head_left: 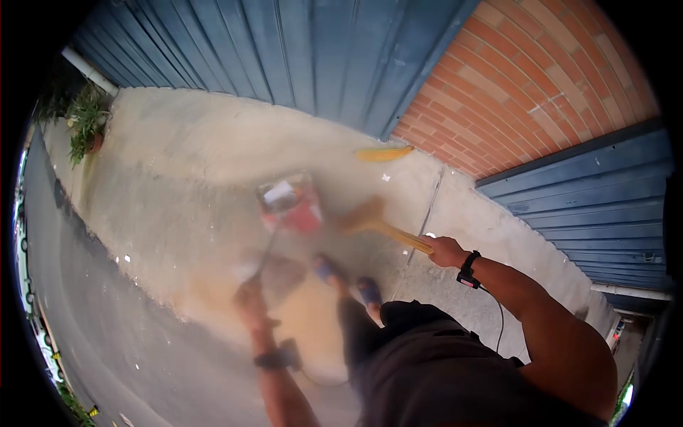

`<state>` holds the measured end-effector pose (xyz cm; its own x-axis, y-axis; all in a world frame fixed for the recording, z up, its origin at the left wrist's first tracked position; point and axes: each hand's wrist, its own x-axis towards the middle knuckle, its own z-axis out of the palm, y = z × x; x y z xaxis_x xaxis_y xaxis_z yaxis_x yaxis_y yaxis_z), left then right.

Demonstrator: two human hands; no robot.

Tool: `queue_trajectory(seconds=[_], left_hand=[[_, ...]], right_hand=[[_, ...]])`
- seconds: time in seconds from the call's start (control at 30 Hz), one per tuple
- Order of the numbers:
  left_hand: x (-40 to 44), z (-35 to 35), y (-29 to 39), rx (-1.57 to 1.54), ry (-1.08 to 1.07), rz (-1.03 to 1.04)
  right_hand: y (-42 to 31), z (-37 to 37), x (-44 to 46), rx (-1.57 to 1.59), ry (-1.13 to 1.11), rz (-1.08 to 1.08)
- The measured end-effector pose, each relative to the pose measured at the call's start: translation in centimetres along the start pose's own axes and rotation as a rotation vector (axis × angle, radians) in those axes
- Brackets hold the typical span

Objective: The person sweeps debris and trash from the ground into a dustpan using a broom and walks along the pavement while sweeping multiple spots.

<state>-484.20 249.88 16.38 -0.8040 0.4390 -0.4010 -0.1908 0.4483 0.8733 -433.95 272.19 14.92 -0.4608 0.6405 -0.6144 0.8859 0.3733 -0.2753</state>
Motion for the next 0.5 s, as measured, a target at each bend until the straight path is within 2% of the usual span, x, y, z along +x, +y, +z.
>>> queue_trajectory(seconds=[0.17, 0.27, 0.37, 0.47, 0.5], left_hand=[[7.1, 3.2, 1.8, 0.068, -0.110, 0.113], [10.7, 4.7, 1.9, 0.065, -0.170, 0.088], [12.0, 6.6, 4.6, 0.094, -0.185, 0.026], [13.3, 6.6, 6.7, 0.129, -0.159, -0.002], [13.7, 6.3, 6.7, 0.134, -0.164, -0.024]], right_hand=[[0.1, -5.4, 3.8, -0.161, 0.027, -0.144], [1.7, -6.9, 7.4, -0.264, -0.012, -0.125], [4.8, -6.5, 10.6, -0.417, 0.074, -0.013], [9.3, -4.3, 14.6, -0.489, 0.017, 0.394], [10.4, -3.3, 16.0, -0.466, -0.011, 0.406]])
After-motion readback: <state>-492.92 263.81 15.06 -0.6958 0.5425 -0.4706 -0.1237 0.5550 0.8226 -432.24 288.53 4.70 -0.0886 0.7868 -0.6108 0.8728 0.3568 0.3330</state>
